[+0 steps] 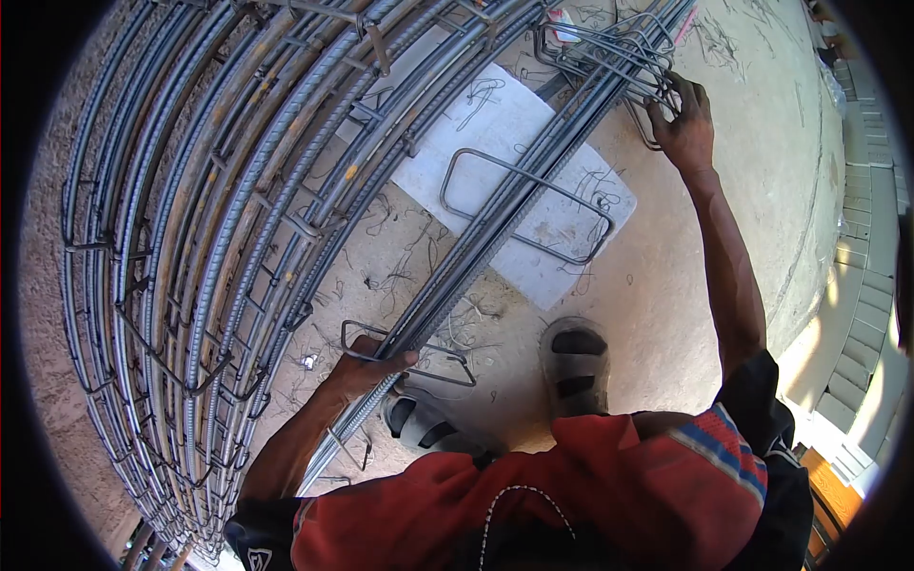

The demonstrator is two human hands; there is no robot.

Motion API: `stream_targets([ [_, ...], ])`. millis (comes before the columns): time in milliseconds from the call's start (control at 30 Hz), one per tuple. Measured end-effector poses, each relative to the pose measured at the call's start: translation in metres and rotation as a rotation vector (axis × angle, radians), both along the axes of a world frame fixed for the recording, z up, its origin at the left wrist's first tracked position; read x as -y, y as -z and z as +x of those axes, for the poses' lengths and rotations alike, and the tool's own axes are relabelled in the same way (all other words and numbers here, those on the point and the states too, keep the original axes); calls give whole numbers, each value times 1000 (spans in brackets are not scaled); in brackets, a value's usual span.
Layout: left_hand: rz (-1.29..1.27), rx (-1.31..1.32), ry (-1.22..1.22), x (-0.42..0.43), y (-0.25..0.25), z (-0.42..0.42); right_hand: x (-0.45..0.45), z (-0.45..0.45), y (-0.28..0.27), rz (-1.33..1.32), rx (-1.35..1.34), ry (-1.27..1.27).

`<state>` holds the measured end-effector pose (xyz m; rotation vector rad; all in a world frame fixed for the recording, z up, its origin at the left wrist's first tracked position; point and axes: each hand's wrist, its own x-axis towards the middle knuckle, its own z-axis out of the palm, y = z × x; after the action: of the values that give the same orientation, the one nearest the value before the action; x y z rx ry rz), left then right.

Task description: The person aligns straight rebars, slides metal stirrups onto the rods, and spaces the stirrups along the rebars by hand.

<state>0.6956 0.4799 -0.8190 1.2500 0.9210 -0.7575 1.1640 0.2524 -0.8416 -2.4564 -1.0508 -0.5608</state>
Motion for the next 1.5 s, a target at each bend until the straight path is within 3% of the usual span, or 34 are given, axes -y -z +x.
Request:
stream_targets([
  [133, -2, -29, -22, 1, 0, 1, -10, 32, -8, -174, -34, -43],
  [200, 52, 2, 21, 0, -5, 5, -18, 59, 1, -115, -293, -247],
  [233, 35, 6, -15, 0, -4, 0, -20, 66, 10, -147, -325, -167],
  [367, 108, 135, -20, 3, 10, 2, -29, 70, 4, -189, -301, -38],
  [467, 88, 84, -21, 1, -1, 3, -25, 97, -3, -387, -150, -88],
  [600, 50, 89, 44, -3, 3, -2, -16, 187, -22, -402, -30, -202],
  [733, -9, 137, 6, -3, 15, -9, -6, 305, -60, -599, -203, 271],
  [800, -66, 113, -52, -1, 20, -17, -9, 310, -54, -409, -31, 484],
  [867, 15, 108, 32, -5, 5, 3, -25, 282, -53, -193, -75, 832],
  [933, 32, 81, 45, -5, 6, 2, -1, 309, -24, -120, -53, 949],
  [1033, 101, 81, 227, -10, 22, -9, 32, 279, 4, 32, 30, 551],
  [1067, 140, 81, 316, -12, 24, -15, 49, 268, 18, -32, 141, 287],
  [1100, 115, 117, 219, -10, 17, -5, 47, 223, 19, 38, 8, 235],
  [1133, 211, 218, 316, -9, 21, -2, 46, 183, 23, 51, -190, 259],
  [1167, 45, 71, 199, -9, 19, -5, 44, 140, 27, 124, -341, 233],
  [1233, 63, 86, 199, -11, 10, 6, 44, 61, 27, 295, -557, 95],
  [1267, 80, 102, 105, -8, 5, 11, 44, 24, 19, 248, -543, 88],
  [1300, 142, 133, 216, -10, 9, 7, 44, -8, 13, 214, -442, 51],
  [1400, 153, 143, 207, -12, 14, -4, 44, -101, -14, 184, -304, -126],
  [1467, 119, 212, 108, -9, 15, -13, 45, -156, -29, 141, -287, -506],
  [1500, 127, 282, -34, -4, 14, -18, 41, -185, -35, 111, -503, -689],
])
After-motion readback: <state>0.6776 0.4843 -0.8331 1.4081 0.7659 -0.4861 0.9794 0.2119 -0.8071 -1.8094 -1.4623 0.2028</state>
